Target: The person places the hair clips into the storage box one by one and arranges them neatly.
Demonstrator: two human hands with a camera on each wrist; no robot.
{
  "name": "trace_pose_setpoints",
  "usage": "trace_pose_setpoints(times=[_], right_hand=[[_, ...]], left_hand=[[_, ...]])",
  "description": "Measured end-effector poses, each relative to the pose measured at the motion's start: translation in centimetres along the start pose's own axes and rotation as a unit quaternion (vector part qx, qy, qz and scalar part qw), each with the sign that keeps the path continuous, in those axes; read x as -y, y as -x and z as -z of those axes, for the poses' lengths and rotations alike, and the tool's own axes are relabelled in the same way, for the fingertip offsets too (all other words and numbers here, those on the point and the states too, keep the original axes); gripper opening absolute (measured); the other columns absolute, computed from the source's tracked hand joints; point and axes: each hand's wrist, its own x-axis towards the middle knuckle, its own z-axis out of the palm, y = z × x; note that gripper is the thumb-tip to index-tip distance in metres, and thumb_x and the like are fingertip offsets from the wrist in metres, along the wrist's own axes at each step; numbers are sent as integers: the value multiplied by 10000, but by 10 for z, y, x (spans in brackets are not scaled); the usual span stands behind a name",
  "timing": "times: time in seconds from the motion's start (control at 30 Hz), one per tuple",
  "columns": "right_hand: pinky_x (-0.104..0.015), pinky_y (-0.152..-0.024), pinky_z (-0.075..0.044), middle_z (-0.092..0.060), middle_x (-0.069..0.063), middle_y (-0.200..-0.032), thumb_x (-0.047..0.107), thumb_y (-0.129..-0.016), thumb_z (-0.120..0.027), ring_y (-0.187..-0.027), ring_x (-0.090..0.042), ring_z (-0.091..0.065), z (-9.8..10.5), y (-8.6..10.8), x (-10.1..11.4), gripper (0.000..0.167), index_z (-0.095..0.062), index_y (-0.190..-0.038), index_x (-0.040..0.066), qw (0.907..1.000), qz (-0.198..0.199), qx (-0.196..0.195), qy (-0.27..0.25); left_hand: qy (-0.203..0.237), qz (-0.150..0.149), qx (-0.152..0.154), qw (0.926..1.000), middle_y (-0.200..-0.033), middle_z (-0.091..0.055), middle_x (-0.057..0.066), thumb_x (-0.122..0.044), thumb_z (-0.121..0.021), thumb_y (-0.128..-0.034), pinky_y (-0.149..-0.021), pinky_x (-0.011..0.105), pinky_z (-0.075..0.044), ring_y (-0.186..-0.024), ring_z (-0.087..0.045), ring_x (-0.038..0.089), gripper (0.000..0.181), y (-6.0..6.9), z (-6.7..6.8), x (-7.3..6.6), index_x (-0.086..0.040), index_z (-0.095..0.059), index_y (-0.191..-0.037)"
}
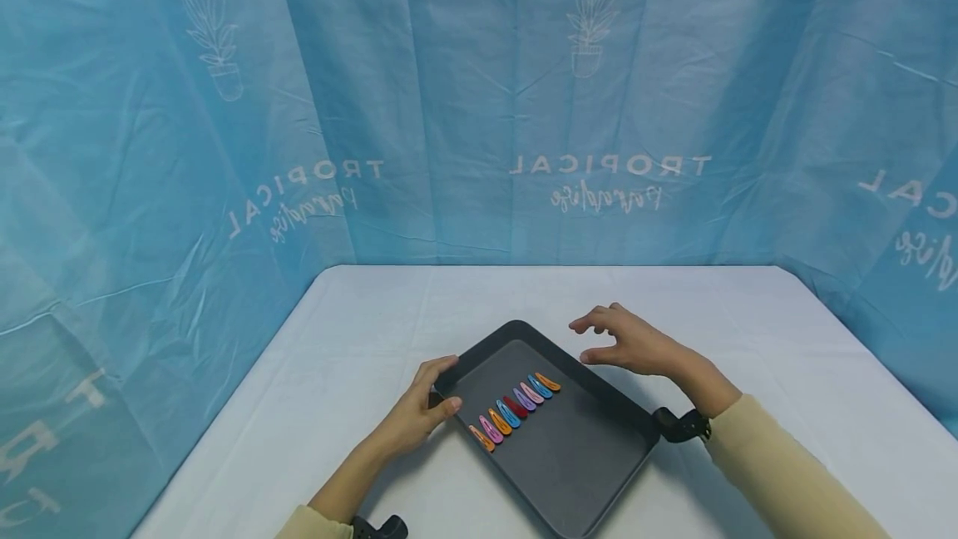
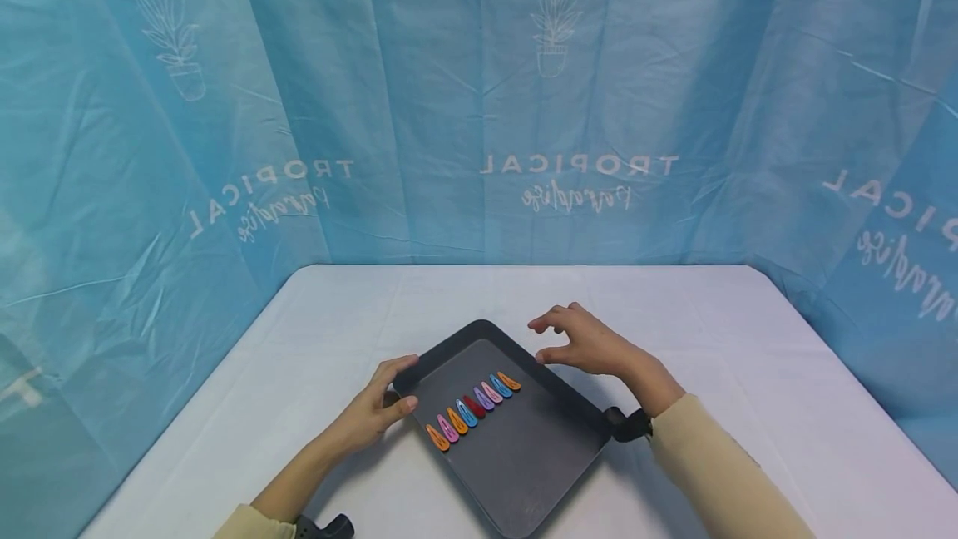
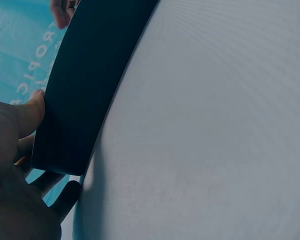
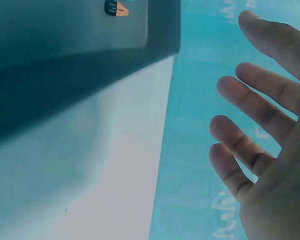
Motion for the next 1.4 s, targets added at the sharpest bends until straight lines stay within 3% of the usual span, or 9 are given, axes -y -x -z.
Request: trace_pose_setpoints(times=[0.1, 0.33, 0.7, 1.17, 1.4], right_hand=[[-387, -834, -474, -612, -36, -1216, 417, -835, -686, -1082, -256, -510, 4, 6, -5, 504, -593, -1252, 148, 9998, -15, -195, 5], [-467, -888, -449, -632, -35, -1171, 374, -822, -713, -1056, -247, -522, 13, 23, -18, 474, -604, -1231, 160, 9972, -242, -706, -56], [-484, -869, -430, -641, -73, -1114, 365, -856, -683, -1043, -276, -525, 16, 57, -45, 419, -620, -1198, 129, 9915, -727, -1078, -101], [-450, -839, -439, -658, -134, -1121, 341, -855, -690, -1029, -283, -527, 17, 87, -75, 441, -629, -1177, 46, 9822, -1515, -1095, 158], [-389, -719, -489, -653, -176, -1116, 319, -839, -708, -1032, -339, -536, 13, 96, -86, 455, -624, -1175, 25, 9781, -1868, -909, 140]], left_hand=[[24, 1, 0, 10000, -1497, -302, 86, -214, -611, -913, -1117, 596, -218, -1432, -217, 343, 605, 1, 0, 0, -156, -343, -1451], [-78, -75, -7, 9999, -1493, -304, 99, -229, -607, -915, -1113, 597, -224, -1426, -226, 358, 613, 0, 0, 1, -122, -335, -1454], [-106, 0, -32, 9999, -1495, -302, 98, -204, -606, -916, -1109, 606, -224, -1424, -228, 368, 612, 0, -1, 1, -120, -333, -1456], [-79, -31, 43, 10000, -1504, -279, 110, -221, -602, -921, -1110, 597, -234, -1424, -225, 363, 625, 0, 0, 1, -118, -313, -1465], [-62, 13, 21, 10000, -1499, -288, 105, -219, -611, -914, -1120, 578, -228, -1425, -231, 347, 626, 0, 0, 1, -114, -323, -1460]])
